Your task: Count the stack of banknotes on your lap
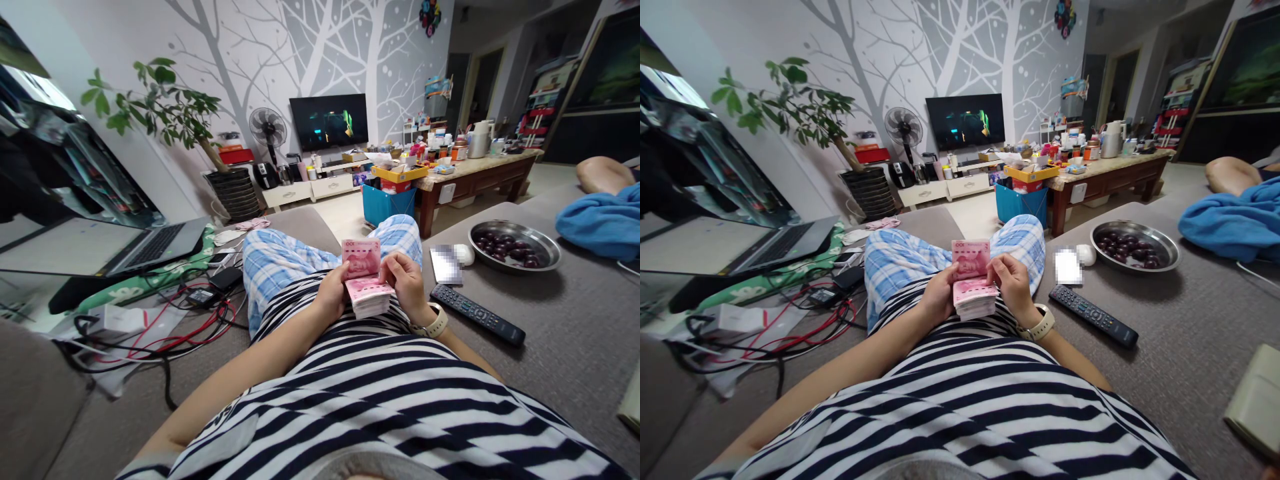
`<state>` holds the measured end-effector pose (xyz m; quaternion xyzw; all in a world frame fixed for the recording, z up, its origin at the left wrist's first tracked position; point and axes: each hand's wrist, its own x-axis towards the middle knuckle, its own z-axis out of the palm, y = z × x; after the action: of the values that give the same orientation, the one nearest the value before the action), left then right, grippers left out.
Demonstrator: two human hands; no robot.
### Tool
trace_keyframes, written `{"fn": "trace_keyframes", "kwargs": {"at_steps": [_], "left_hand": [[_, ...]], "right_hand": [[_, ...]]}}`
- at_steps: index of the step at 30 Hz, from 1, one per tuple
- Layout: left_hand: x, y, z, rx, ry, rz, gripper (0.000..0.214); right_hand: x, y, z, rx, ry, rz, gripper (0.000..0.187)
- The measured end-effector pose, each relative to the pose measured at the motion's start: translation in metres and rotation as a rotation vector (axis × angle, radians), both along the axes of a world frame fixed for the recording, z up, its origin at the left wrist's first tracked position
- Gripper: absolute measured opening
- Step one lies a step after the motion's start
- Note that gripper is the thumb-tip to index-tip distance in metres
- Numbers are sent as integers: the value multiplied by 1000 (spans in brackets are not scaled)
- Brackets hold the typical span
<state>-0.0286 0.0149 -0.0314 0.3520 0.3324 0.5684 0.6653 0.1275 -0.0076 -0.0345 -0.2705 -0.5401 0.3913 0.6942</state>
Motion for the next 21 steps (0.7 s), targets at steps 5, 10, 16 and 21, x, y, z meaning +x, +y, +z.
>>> {"fn": "trace_keyframes", "kwargs": {"at_steps": [5, 10, 16, 21], "left_hand": [[2, -3, 4, 12, 78, 33, 21], [1, -9, 9, 11, 126, 29, 18], [-1, -11, 11, 45, 139, -10, 24], [-1, -12, 11, 68, 119, -59, 30]], "right_hand": [[0, -1, 3, -6, -24, -59, 29], [0, 5, -1, -57, 4, -96, 28], [0, 11, -6, -80, 34, -111, 27], [0, 11, -5, -118, 54, -101, 31]]}}
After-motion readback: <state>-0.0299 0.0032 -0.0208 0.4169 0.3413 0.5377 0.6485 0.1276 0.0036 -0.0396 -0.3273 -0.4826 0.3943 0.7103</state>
